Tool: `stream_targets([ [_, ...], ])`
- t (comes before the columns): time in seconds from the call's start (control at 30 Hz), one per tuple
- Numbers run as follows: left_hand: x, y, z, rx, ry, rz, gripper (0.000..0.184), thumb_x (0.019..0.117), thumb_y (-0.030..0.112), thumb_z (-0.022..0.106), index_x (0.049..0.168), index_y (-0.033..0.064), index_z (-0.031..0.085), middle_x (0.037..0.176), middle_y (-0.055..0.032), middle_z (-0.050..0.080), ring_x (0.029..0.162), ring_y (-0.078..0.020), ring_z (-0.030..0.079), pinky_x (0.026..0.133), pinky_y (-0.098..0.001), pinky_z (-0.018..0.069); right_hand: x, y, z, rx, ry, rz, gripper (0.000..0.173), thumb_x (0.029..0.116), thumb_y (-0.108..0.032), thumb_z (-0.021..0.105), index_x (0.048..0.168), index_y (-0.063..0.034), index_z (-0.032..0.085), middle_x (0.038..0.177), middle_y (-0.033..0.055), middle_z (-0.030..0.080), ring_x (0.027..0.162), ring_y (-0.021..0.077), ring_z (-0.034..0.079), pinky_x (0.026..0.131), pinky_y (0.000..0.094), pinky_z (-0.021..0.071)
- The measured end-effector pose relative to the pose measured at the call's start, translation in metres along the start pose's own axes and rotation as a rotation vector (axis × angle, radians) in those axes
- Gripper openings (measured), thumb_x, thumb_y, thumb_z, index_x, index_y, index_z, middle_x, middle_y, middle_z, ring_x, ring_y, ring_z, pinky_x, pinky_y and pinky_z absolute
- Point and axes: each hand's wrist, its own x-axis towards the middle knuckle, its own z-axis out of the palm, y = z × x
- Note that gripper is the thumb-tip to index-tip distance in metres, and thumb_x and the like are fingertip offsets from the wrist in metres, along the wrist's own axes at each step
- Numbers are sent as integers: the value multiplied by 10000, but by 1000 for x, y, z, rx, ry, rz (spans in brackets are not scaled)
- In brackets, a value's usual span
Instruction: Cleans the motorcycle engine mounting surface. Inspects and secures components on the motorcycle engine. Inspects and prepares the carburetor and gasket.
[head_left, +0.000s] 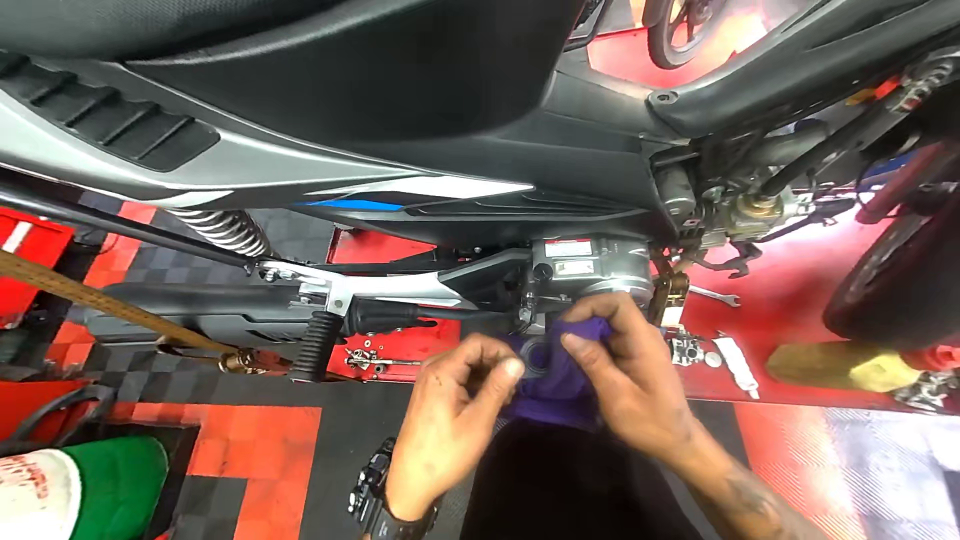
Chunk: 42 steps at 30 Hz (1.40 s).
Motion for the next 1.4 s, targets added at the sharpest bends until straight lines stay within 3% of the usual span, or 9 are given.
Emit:
stream_targets([
  [0.13,2,-4,7,-169,-102,-52,229,1052,255,555,1001,89,703,768,-45,708,699,-184,709,673,-332,629,7,3,3,29,34,12,134,1016,-109,568,1148,-112,591,902,-19,661,726,86,652,586,249,583],
  [0.3,1,-4,16,-147,96,7,204,1042,215,560,960,99,705,740,-31,699,664,-175,694,630,-314,617,4,8,11,98,222,100,145,1023,-107,580,1165,-119,610,914,18,677,709,128,663,555,272,582],
  [0.4,3,-4,19,-173,216,44,184,1035,177,568,937,80,690,736,-52,707,659,-191,702,632,-323,624,-3,8,17,89,368,69,171,1008,-95,600,1176,-117,622,1003,19,657,819,125,660,674,271,595],
  [0.53,6,-5,31,-221,261,56,181,1026,143,571,921,57,692,723,-70,701,641,-195,692,620,-327,617,-10,12,36,-51,265,-142,134,964,-127,677,1095,-113,705,1058,13,641,953,120,649,787,290,604],
  [0.8,12,-12,46,-235,305,34,180,1019,119,564,900,48,679,719,-76,693,635,-198,689,631,-329,621,-2,21,38,-81,253,-37,83,973,-108,644,1040,-80,684,953,-4,644,803,81,645,675,253,598],
  [1.17,15,-13,47,-234,294,17,177,1020,107,555,905,35,667,705,-79,682,618,-196,680,610,-319,615,3,25,35,-180,204,-130,101,972,-112,629,1033,-69,697,975,4,659,840,65,654,715,237,600],
  [1.3,13,-10,46,-261,261,12,180,1027,107,546,908,34,659,700,-88,681,619,-211,685,623,-332,620,16,30,20,-232,298,-61,113,972,-112,643,1058,-56,689,964,12,661,824,71,652,714,248,594],
  [1.4,11,-9,45,-274,254,10,183,1027,113,547,910,29,659,688,-93,674,604,-213,679,609,-335,617,16,25,19,-117,385,18,131,992,-115,617,1104,-66,665,940,1,659,777,76,653,661,256,594],
])
